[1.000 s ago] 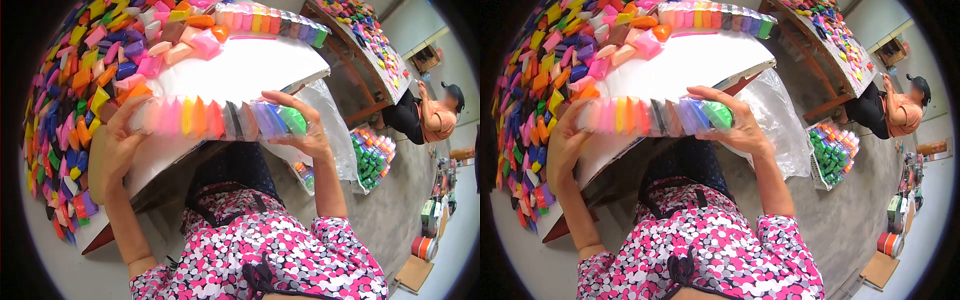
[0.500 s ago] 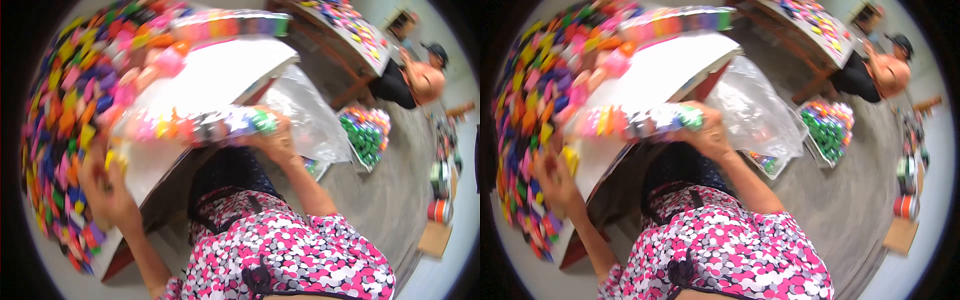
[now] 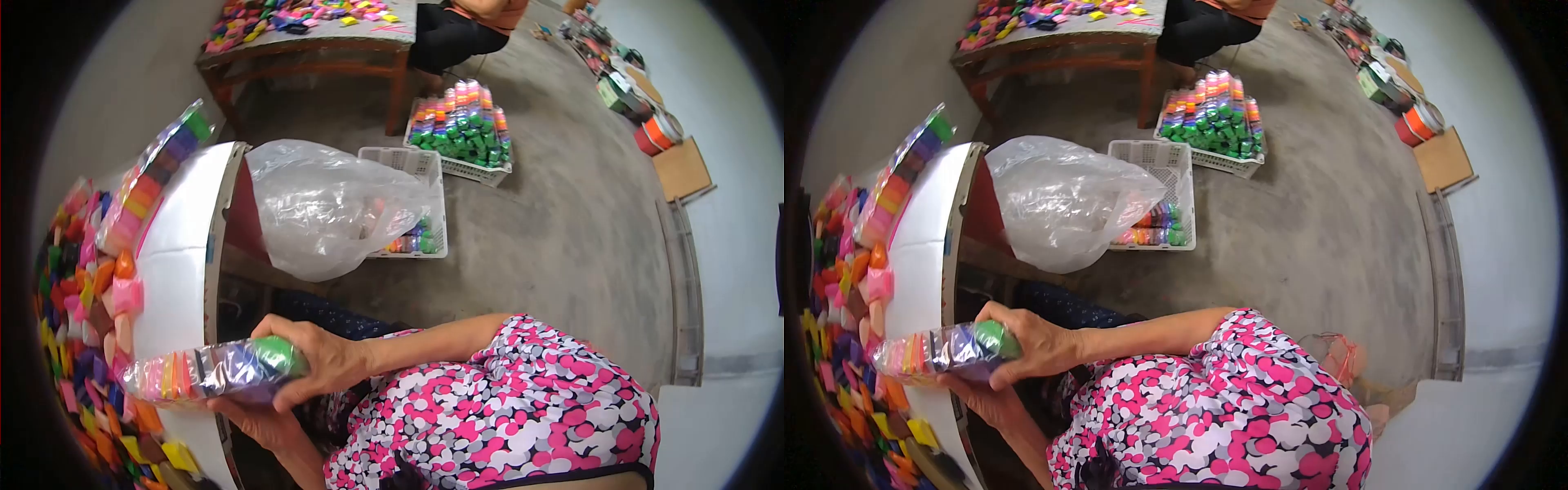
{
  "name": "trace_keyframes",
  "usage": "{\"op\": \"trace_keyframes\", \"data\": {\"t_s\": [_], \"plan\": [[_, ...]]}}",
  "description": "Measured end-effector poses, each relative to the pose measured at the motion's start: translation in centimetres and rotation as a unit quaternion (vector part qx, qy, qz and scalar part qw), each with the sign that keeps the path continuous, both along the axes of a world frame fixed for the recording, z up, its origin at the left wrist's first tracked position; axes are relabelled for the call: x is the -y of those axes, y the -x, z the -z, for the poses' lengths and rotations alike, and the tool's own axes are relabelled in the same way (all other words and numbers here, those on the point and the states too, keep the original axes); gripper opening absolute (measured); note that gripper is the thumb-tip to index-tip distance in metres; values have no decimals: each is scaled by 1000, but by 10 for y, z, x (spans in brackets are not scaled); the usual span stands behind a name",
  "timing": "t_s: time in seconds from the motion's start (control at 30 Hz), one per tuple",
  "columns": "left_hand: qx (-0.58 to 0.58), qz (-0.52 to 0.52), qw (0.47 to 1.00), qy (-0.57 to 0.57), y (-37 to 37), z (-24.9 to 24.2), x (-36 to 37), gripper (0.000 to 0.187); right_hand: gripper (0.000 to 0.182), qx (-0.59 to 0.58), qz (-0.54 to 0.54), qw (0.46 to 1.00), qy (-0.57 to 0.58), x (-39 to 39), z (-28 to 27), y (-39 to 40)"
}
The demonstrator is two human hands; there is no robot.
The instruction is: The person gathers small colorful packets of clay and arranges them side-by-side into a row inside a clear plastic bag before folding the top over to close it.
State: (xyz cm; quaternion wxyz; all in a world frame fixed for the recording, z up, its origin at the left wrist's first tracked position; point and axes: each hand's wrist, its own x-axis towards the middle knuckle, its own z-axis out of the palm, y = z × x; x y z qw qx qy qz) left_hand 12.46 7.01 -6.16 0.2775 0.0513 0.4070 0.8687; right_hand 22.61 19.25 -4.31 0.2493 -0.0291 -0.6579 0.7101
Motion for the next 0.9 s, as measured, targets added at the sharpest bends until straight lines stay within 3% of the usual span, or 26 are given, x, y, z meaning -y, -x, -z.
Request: {"op": "trace_keyframes", "data": {"t_s": [0.07,0.1,0.13,0.23,0.4,0.5,0.6,0.7,0.8,0.9], "plan": [[51,40,997,-35,4,1,5,82,99,-72,-19,993,-95,-7,7,0],[74,75,993,-59,6,1,5,82,101,-58,-60,994,-71,-11,0,-4],[85,78,990,-85,6,2,3,79,97,-50,-58,994,-72,-14,-4,-5],[-6,16,1000,-24,-2,4,-6,76,86,-43,3,995,-87,-11,-3,-2],[29,11,996,-81,3,1,-4,64,64,-77,87,987,-113,0,7,4],[25,54,988,-142,2,-11,-2,63,59,-55,117,981,-145,-3,5,2],[-3,56,989,-137,-2,-25,-6,77,55,-61,136,972,-182,0,5,0],[82,47,984,-151,13,-17,-2,74,58,-43,127,970,-203,5,7,-1],[90,28,985,-145,13,-9,3,69,73,-71,74,972,-212,-2,1,-8],[111,83,978,-155,11,-8,11,68,81,-94,57,969,-220,-7,-20,-19]]}}
